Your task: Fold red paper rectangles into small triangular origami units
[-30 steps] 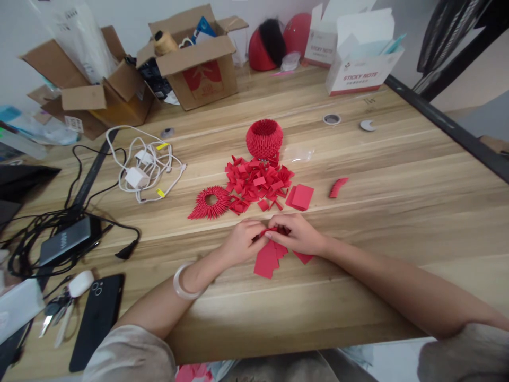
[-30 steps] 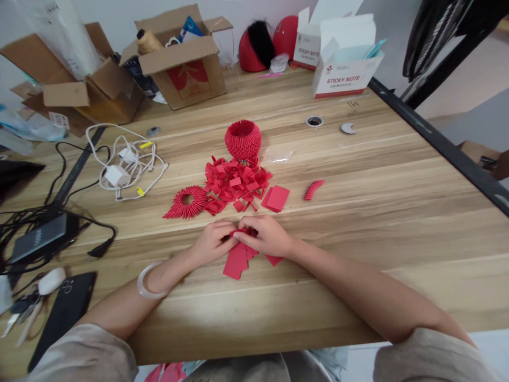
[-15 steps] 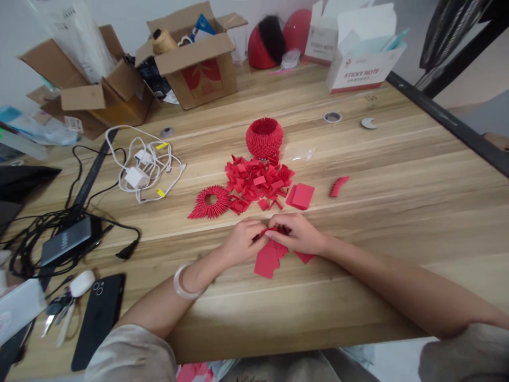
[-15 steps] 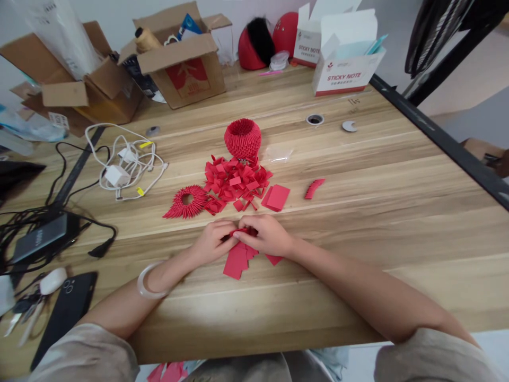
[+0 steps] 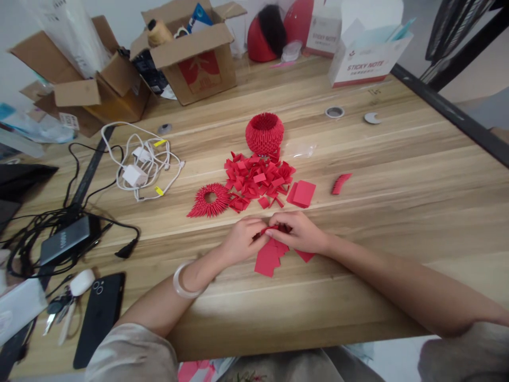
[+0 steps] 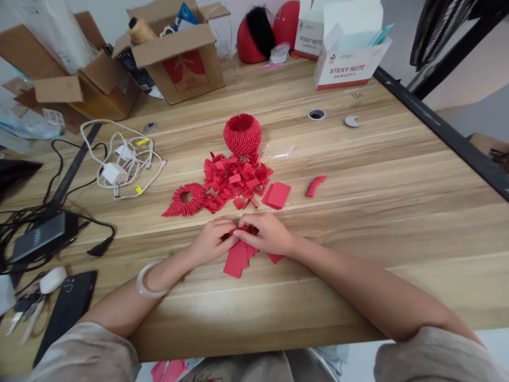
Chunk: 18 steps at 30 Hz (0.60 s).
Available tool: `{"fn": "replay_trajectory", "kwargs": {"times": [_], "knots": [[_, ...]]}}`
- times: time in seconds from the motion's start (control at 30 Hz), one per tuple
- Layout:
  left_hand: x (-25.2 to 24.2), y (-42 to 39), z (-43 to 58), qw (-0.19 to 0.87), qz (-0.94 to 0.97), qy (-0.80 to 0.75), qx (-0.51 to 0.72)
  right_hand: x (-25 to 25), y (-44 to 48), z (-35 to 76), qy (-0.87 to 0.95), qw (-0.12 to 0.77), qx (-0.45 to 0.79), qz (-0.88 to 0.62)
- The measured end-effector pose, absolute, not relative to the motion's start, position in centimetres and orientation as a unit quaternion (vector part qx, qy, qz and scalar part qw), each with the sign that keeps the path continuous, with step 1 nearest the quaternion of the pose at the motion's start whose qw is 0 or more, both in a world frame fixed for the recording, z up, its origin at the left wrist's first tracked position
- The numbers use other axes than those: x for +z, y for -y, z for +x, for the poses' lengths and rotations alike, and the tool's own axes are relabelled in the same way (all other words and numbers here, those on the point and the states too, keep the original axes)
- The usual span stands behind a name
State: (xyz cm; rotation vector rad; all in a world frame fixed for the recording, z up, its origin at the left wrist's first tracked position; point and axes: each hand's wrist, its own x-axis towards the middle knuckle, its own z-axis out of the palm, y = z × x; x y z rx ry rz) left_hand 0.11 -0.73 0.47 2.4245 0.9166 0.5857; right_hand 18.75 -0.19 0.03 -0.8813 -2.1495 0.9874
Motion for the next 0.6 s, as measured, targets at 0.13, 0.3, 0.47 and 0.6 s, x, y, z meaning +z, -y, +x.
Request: {"fn": "replay_trajectory", "kwargs": {"times": [0.13,0.3,0.47,0.6], "knots": [[0.52,0.75,0.12,0.239,0.885,-0.338,0.214,0.0,0.16,18.73,0.811,0.303,0.373,-0.335],[0.46,0.75,0.09,0.232,0.887,-0.338,0.211,0.03,0.11,18.75,0.813,0.301,0.369,-0.334],[0.41,0.71,0.06,0.229,0.889,-0.334,0.215,0.03,0.08,18.72,0.813,0.301,0.371,-0.333],[0.47,0.73,0.08,0.229,0.889,-0.335,0.21,0.1,0.1,18.71,0.812,0.301,0.374,-0.333]]}}
